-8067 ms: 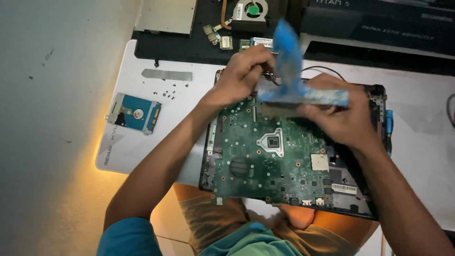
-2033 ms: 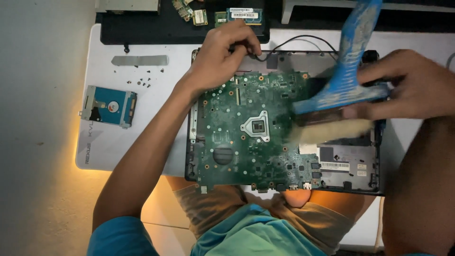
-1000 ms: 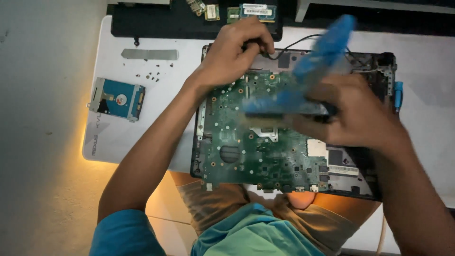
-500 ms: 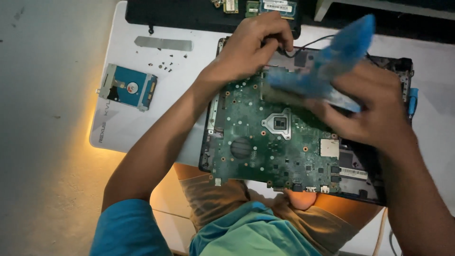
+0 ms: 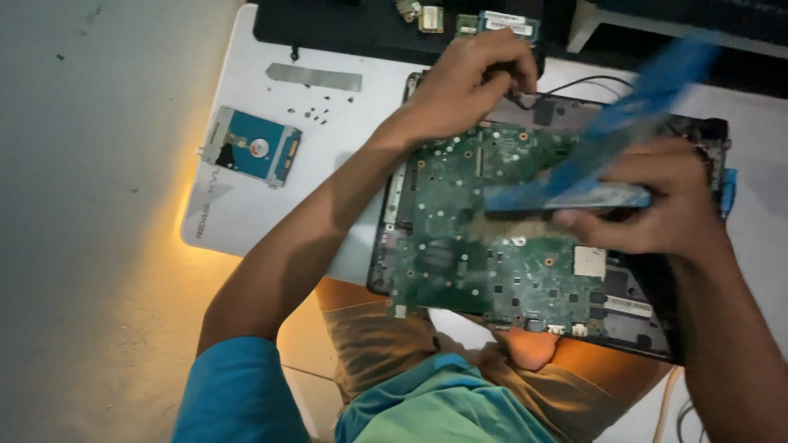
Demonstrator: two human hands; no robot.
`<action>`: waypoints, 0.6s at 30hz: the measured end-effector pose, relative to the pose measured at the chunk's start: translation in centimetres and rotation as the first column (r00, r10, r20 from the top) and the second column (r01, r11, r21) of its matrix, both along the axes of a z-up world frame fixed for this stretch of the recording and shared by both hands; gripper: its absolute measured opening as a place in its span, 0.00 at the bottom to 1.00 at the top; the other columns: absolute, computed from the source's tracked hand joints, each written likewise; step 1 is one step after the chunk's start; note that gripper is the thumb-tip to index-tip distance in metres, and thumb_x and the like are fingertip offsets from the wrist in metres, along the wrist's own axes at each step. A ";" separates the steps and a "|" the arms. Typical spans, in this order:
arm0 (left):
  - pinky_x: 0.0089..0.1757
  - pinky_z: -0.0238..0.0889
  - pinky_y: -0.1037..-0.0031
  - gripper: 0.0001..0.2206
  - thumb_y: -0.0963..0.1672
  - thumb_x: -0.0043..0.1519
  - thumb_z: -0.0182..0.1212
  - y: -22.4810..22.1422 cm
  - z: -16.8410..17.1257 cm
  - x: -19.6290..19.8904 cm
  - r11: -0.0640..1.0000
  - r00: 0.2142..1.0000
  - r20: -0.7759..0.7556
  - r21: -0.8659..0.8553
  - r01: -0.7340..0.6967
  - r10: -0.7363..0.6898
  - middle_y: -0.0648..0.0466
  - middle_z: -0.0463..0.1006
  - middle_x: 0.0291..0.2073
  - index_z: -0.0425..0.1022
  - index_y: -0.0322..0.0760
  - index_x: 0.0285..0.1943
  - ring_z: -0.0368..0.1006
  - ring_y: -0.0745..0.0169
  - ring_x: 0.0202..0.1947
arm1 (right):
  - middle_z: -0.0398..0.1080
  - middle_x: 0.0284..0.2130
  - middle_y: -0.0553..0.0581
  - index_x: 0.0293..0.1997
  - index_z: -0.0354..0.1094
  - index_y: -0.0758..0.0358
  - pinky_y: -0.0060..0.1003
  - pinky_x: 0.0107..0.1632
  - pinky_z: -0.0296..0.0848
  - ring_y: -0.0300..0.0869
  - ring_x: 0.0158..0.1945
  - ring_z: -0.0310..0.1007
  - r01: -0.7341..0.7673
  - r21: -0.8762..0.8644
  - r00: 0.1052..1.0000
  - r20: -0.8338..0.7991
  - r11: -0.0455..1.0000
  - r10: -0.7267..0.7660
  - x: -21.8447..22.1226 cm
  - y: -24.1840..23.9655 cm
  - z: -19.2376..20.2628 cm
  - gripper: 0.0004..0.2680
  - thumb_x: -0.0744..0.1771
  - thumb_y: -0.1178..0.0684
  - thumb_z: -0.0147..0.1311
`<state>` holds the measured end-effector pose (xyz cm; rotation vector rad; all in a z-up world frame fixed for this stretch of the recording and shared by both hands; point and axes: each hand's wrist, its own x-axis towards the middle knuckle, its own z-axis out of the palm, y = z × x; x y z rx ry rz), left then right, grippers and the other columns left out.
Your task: Cleaning a laptop motherboard with a brush and then installing it into the laptop chassis using a screwdriver.
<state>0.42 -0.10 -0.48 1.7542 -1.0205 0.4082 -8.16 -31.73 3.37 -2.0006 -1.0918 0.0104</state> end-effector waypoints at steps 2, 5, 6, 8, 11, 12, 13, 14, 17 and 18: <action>0.36 0.65 0.69 0.12 0.32 0.63 0.56 -0.2 -0.4 0.5 0.999 0.999 -0.042 -0.033 0.026 -0.028 0.51 0.83 0.41 0.84 0.33 0.46 0.72 0.60 0.34 | 0.83 0.31 0.54 0.42 0.84 0.66 0.35 0.31 0.68 0.38 0.22 0.71 -0.011 -0.035 0.999 0.048 0.999 0.013 0.4 2.3 1.0 0.10 0.60 0.57 0.78; 0.38 0.68 0.72 0.15 0.30 0.64 0.52 -0.4 -1.0 1.0 0.988 0.989 -0.095 -0.123 0.098 -0.110 0.50 0.84 0.42 0.83 0.33 0.46 0.72 0.61 0.34 | 0.82 0.30 0.57 0.43 0.85 0.69 0.38 0.31 0.65 0.41 0.23 0.68 0.040 -0.107 0.983 0.181 0.993 -0.020 1.4 3.6 1.8 0.09 0.64 0.57 0.78; 0.40 0.73 0.73 0.16 0.29 0.65 0.50 -0.4 -1.1 1.1 0.975 0.980 -0.106 -0.170 0.147 -0.166 0.50 0.84 0.43 0.82 0.32 0.47 0.75 0.62 0.35 | 0.81 0.32 0.60 0.47 0.87 0.71 0.42 0.34 0.62 0.44 0.25 0.66 0.106 -0.129 0.961 0.266 0.986 -0.069 1.7 3.7 2.0 0.10 0.65 0.59 0.80; 0.42 0.74 0.74 0.18 0.30 0.67 0.47 -0.1 -1.2 1.0 0.950 0.948 -0.200 -0.243 0.198 -0.248 0.50 0.85 0.44 0.83 0.34 0.50 0.75 0.63 0.37 | 0.83 0.38 0.64 0.51 0.87 0.75 0.42 0.35 0.64 0.46 0.27 0.69 0.103 -0.134 0.956 0.286 0.986 -0.061 3.1 4.1 2.5 0.11 0.66 0.61 0.80; 0.45 0.71 0.74 0.17 0.35 0.70 0.46 0.1 -1.5 1.7 0.910 0.898 -0.304 -0.364 0.199 -0.319 0.53 0.85 0.44 0.83 0.39 0.54 0.76 0.65 0.41 | 0.84 0.44 0.69 0.55 0.86 0.81 0.44 0.41 0.67 0.50 0.33 0.73 0.110 -0.152 0.942 0.330 0.982 -0.055 4.6 4.3 3.5 0.12 0.67 0.65 0.80; 0.45 0.67 0.73 0.15 0.40 0.71 0.48 0.2 -1.8 2.1 0.899 0.893 -0.326 -0.406 0.165 -0.311 0.55 0.84 0.42 0.84 0.41 0.55 0.76 0.67 0.42 | 0.82 0.45 0.70 0.56 0.85 0.83 0.47 0.45 0.68 0.52 0.37 0.73 0.129 -0.162 0.934 0.352 0.978 -0.065 4.9 4.4 3.7 0.13 0.68 0.66 0.81; 0.45 0.67 0.73 0.15 0.40 0.71 0.48 0.7 -2.0 2.8 0.899 0.895 -0.324 -0.409 0.159 -0.306 0.55 0.84 0.42 0.84 0.41 0.55 0.76 0.67 0.42 | 0.82 0.45 0.70 0.56 0.85 0.83 0.47 0.45 0.68 0.52 0.37 0.73 0.123 -0.165 0.934 0.353 0.979 -0.058 4.7 4.9 4.1 0.13 0.68 0.66 0.81; 0.47 0.71 0.69 0.15 0.43 0.74 0.48 1.2 -2.3 3.6 0.860 0.877 -0.344 -0.491 0.137 -0.336 0.49 0.85 0.40 0.83 0.38 0.59 0.79 0.60 0.41 | 0.81 0.43 0.68 0.56 0.83 0.85 0.43 0.42 0.65 0.48 0.34 0.69 0.104 -0.130 0.963 0.261 0.986 -0.068 4.5 5.2 4.4 0.13 0.67 0.67 0.80; 0.50 0.76 0.60 0.21 0.51 0.76 0.43 2.8 -1.5 4.3 0.790 0.847 -0.386 -0.610 0.062 -0.365 0.47 0.85 0.36 0.82 0.37 0.52 0.83 0.54 0.41 | 0.83 0.41 0.64 0.54 0.84 0.78 0.38 0.34 0.64 0.43 0.29 0.70 0.001 -0.150 0.995 0.095 0.989 0.013 4.4 6.0 4.5 0.17 0.61 0.62 0.79; 0.53 0.79 0.56 0.29 0.57 0.75 0.37 3.5 -0.9 4.4 0.764 0.838 -0.408 -0.645 0.016 -0.362 0.50 0.83 0.34 0.82 0.40 0.39 0.84 0.55 0.40 | 0.87 0.42 0.62 0.50 0.85 0.70 0.35 0.30 0.67 0.42 0.25 0.76 -0.086 -0.196 0.995 0.027 0.977 0.093 4.6 6.2 4.5 0.20 0.55 0.57 0.80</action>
